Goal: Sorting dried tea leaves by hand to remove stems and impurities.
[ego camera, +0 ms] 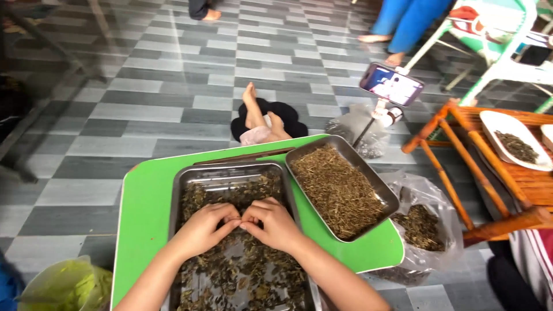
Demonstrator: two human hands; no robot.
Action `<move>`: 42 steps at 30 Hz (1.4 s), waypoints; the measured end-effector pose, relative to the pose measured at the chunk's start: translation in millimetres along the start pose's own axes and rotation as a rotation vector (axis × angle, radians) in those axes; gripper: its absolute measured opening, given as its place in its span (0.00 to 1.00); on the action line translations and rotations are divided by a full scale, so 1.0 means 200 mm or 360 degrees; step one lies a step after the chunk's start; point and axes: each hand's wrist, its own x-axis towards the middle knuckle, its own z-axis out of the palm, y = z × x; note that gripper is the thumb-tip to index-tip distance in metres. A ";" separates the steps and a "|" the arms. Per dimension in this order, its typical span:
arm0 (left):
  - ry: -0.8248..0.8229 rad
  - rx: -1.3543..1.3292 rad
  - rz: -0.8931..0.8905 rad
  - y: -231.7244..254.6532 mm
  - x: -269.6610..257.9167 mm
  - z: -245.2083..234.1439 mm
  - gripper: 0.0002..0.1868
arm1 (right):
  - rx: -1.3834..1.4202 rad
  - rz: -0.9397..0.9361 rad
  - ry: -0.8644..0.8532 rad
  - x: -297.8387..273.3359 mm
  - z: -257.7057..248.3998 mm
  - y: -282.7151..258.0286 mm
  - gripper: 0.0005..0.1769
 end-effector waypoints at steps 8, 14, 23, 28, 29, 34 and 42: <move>-0.0048 -0.0046 -0.0036 -0.10 0.01 0.06 0.09 | 0.0091 0.0220 -0.0184 -0.04 0.01 0.03 0.04; -0.0063 -0.0008 0.0018 -0.11 0.02 0.07 0.08 | 0.0184 0.0317 -0.0214 -0.03 0.00 0.03 0.03; -0.0038 -0.0060 0.0065 0.11 -0.04 -0.03 0.10 | 0.0843 0.0429 -0.0150 -0.02 -0.04 0.03 0.03; -0.0002 -0.0068 0.0122 0.14 -0.06 -0.07 0.09 | 0.1046 0.0507 -0.0178 -0.02 -0.03 0.07 0.02; 0.0009 -0.0075 0.0114 0.14 -0.06 -0.06 0.09 | 0.1051 0.0554 -0.0166 -0.02 -0.02 0.08 0.03; 0.0025 -0.0094 0.0099 0.10 -0.05 -0.05 0.07 | 0.0985 0.0601 -0.0116 -0.05 -0.01 0.13 0.05; 0.0045 -0.0125 0.0089 0.08 -0.05 -0.04 0.04 | 0.0548 0.0514 -0.0423 0.01 -0.05 -0.06 0.07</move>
